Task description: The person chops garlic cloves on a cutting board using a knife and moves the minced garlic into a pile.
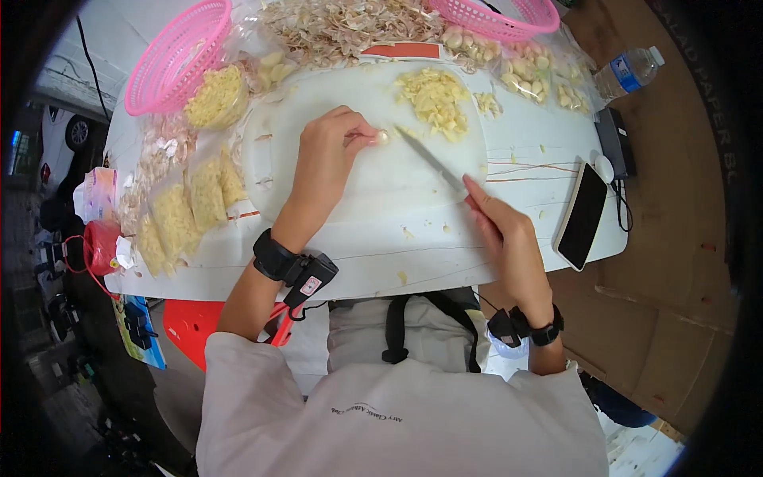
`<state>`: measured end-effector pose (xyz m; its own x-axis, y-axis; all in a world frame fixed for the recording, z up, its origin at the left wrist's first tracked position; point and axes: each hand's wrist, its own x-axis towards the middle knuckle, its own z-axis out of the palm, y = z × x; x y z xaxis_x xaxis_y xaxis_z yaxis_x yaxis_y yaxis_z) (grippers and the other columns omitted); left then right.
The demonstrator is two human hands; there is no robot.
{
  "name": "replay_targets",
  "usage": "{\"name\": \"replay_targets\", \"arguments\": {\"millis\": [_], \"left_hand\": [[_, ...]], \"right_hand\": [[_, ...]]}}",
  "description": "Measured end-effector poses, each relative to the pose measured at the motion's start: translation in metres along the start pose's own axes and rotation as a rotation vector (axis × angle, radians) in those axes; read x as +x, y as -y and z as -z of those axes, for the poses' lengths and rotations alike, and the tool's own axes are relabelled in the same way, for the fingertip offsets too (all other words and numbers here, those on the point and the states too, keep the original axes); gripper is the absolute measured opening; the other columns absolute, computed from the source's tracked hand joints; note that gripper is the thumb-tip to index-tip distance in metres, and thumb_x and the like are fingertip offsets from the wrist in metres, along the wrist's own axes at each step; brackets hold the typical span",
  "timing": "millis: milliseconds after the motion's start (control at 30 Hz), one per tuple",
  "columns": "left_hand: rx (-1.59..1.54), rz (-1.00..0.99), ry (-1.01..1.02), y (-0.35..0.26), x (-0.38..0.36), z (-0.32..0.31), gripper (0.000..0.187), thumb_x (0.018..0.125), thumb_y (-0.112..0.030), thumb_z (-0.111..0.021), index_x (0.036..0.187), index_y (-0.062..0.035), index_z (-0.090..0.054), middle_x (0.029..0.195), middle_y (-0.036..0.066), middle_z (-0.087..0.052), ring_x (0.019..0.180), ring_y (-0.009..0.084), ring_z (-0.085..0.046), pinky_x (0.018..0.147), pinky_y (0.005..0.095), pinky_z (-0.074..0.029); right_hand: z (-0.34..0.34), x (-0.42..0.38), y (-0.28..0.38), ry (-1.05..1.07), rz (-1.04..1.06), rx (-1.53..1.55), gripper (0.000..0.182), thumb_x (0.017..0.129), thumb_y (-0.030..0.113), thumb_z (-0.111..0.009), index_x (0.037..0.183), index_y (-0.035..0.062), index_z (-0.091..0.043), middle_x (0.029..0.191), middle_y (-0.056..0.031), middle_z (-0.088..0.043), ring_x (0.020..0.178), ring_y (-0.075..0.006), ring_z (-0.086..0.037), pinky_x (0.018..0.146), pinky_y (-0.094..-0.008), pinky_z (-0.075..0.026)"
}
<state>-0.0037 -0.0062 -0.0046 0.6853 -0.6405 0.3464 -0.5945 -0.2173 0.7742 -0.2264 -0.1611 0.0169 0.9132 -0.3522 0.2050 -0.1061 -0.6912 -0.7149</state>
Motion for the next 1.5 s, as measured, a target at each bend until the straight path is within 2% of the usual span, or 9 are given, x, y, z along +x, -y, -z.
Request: {"name": "replay_targets", "arguments": {"millis": [33, 100, 133, 200, 233, 400, 933, 1300, 1500], "left_hand": [[-0.002, -0.006, -0.001, 0.000, 0.000, 0.000, 0.007, 0.078, 0.004, -0.072, 0.083, 0.0045, -0.068, 0.081, 0.015, -0.066, 0.072, 0.0270, -0.067, 0.066, 0.0340, -0.052], [0.000, -0.004, 0.000, 0.001, -0.001, -0.002, 0.007, 0.078, 0.004, -0.072, 0.082, 0.0043, -0.068, 0.081, 0.015, -0.066, 0.072, 0.0273, -0.067, 0.065, 0.0343, -0.051], [0.004, -0.002, -0.001, 0.002, 0.000, -0.001, 0.006, 0.078, 0.004, -0.072, 0.082, 0.0042, -0.068, 0.081, 0.015, -0.066, 0.071, 0.0277, -0.066, 0.065, 0.0346, -0.051], [0.032, 0.015, 0.013, 0.000, 0.000, 0.002, 0.007, 0.078, 0.005, -0.073, 0.084, 0.0042, -0.069, 0.082, 0.013, -0.067, 0.073, 0.0239, -0.067, 0.068, 0.0313, -0.052], [0.055, 0.032, 0.032, -0.001, 0.000, 0.002, 0.008, 0.078, 0.005, -0.073, 0.085, 0.0043, -0.070, 0.084, 0.011, -0.069, 0.075, 0.0201, -0.068, 0.072, 0.0281, -0.054], [0.050, 0.020, 0.021, 0.002, -0.001, 0.001, 0.007, 0.078, 0.005, -0.073, 0.085, 0.0043, -0.070, 0.083, 0.011, -0.069, 0.074, 0.0205, -0.068, 0.071, 0.0284, -0.054], [0.042, 0.010, 0.034, -0.001, 0.000, 0.003, 0.005, 0.079, 0.002, -0.072, 0.083, 0.0032, -0.070, 0.081, 0.012, -0.067, 0.072, 0.0228, -0.067, 0.066, 0.0309, -0.050], [0.034, 0.021, 0.005, -0.002, -0.001, 0.000, 0.005, 0.077, 0.005, -0.072, 0.081, 0.0042, -0.068, 0.082, 0.012, -0.067, 0.073, 0.0250, -0.067, 0.067, 0.0318, -0.051], [0.034, 0.031, -0.001, -0.003, 0.000, 0.001, 0.005, 0.077, 0.003, -0.072, 0.080, 0.0025, -0.068, 0.081, 0.012, -0.067, 0.072, 0.0273, -0.066, 0.066, 0.0343, -0.051]], "right_hand": [[0.001, 0.004, 0.000, 0.001, 0.001, -0.001, 0.046, 0.091, 0.001, -0.062, 0.136, 0.0091, -0.058, 0.092, -0.0185, -0.066, 0.079, -0.0347, -0.064, 0.072, -0.0388, -0.051], [0.003, 0.013, 0.000, 0.023, -0.095, -0.035, 0.048, 0.092, -0.006, -0.059, 0.138, 0.0067, -0.055, 0.102, -0.0195, -0.070, 0.092, -0.0223, -0.068, 0.085, -0.0304, -0.052], [0.002, 0.015, 0.001, 0.023, -0.089, -0.035, 0.048, 0.092, -0.006, -0.059, 0.138, 0.0067, -0.055, 0.102, -0.0195, -0.070, 0.092, -0.0223, -0.068, 0.085, -0.0304, -0.052], [0.000, 0.017, 0.004, -0.028, -0.022, 0.008, 0.047, 0.090, -0.001, -0.062, 0.136, 0.0087, -0.058, 0.096, -0.0187, -0.068, 0.082, -0.0343, -0.065, 0.075, -0.0381, -0.052], [0.000, 0.017, 0.006, -0.026, -0.022, 0.005, 0.047, 0.090, -0.001, -0.062, 0.136, 0.0087, -0.058, 0.096, -0.0187, -0.068, 0.082, -0.0343, -0.065, 0.075, -0.0381, -0.052], [-0.007, 0.016, 0.013, 0.003, 0.036, -0.034, 0.051, 0.091, 0.003, -0.063, 0.140, 0.0151, -0.055, 0.093, -0.0155, -0.067, 0.078, -0.0337, -0.065, 0.070, -0.0411, -0.051], [-0.007, 0.013, 0.021, 0.045, 0.042, -0.191, 0.054, 0.090, 0.005, -0.065, 0.141, 0.0189, -0.053, 0.078, -0.0144, -0.057, 0.065, -0.0358, -0.058, 0.059, -0.0434, -0.048], [-0.012, 0.006, 0.026, 0.060, 0.095, -0.386, 0.055, 0.090, 0.009, -0.065, 0.143, 0.0182, -0.052, 0.074, -0.0096, -0.048, 0.052, -0.0283, -0.052, 0.050, -0.0398, -0.047], [-0.014, 0.013, 0.037, 0.134, -0.027, -0.341, 0.056, 0.089, 0.002, -0.064, 0.142, 0.0193, -0.053, 0.076, -0.0137, -0.053, 0.062, -0.0344, -0.055, 0.058, -0.0434, -0.046]]}}
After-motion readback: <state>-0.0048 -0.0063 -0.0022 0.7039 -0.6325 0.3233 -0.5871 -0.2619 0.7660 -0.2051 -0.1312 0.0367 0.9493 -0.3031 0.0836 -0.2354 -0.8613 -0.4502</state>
